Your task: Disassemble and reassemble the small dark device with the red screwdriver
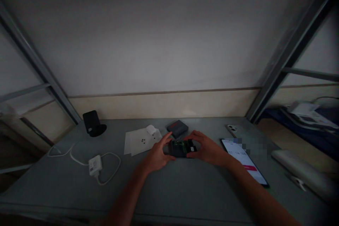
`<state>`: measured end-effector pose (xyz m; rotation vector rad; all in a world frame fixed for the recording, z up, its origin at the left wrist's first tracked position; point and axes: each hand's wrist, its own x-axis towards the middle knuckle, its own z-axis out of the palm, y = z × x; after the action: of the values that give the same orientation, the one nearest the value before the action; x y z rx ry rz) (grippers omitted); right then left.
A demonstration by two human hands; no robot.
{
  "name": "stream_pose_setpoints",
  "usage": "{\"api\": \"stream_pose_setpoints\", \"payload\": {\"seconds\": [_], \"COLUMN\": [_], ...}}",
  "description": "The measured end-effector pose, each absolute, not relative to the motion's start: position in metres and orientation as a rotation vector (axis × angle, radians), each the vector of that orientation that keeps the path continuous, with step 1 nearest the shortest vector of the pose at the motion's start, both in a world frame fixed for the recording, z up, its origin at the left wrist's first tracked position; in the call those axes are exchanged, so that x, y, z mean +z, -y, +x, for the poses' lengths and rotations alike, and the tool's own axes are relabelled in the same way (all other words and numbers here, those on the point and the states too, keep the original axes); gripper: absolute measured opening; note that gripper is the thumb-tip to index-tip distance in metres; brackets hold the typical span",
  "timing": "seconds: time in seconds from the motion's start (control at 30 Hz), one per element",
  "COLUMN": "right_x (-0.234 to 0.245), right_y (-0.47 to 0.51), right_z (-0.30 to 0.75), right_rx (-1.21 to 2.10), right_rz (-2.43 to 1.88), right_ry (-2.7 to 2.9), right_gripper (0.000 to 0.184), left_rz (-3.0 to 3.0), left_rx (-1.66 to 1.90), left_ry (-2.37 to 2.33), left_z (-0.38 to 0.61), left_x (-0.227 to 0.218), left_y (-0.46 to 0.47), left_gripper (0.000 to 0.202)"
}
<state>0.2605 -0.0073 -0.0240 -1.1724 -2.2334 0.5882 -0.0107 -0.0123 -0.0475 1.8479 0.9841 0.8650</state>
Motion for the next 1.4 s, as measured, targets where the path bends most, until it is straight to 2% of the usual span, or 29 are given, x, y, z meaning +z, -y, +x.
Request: {"api": "stream_pose_setpoints", "payload": {"seconds": [0.73, 1.03, 1.2, 1.4], "right_x": [-0.027, -0.026, -0.029, -0.028], "right_y": [0.011, 0.013, 0.013, 0.016], "right_z": [0.256, 0.251, 0.246, 0.244], "right_rx": [0.853, 0.870, 0.823, 0.793], "right_rz": [-1.056, -1.046, -0.991, -1.064], "right_ry": [2.193, 2.141, 2.108, 2.216], "right_gripper": [0.062, 0.056, 0.047, 0.058], "left_rz": [1.805, 1.691, 1.661, 1.767], "left_rx": [0.867, 0.857, 0.860, 0.898], "left_ry": [-0.932, -0.875, -0.841, -0.925], "left_z": [-0.013, -0.013, -0.013, -0.012], "left_x": [-0.049, -0.046, -0.049, -0.049], "left_y": [0.006, 0.002, -0.001, 0.001], "left_gripper": [0.103, 0.097, 0.095, 0.095]}}
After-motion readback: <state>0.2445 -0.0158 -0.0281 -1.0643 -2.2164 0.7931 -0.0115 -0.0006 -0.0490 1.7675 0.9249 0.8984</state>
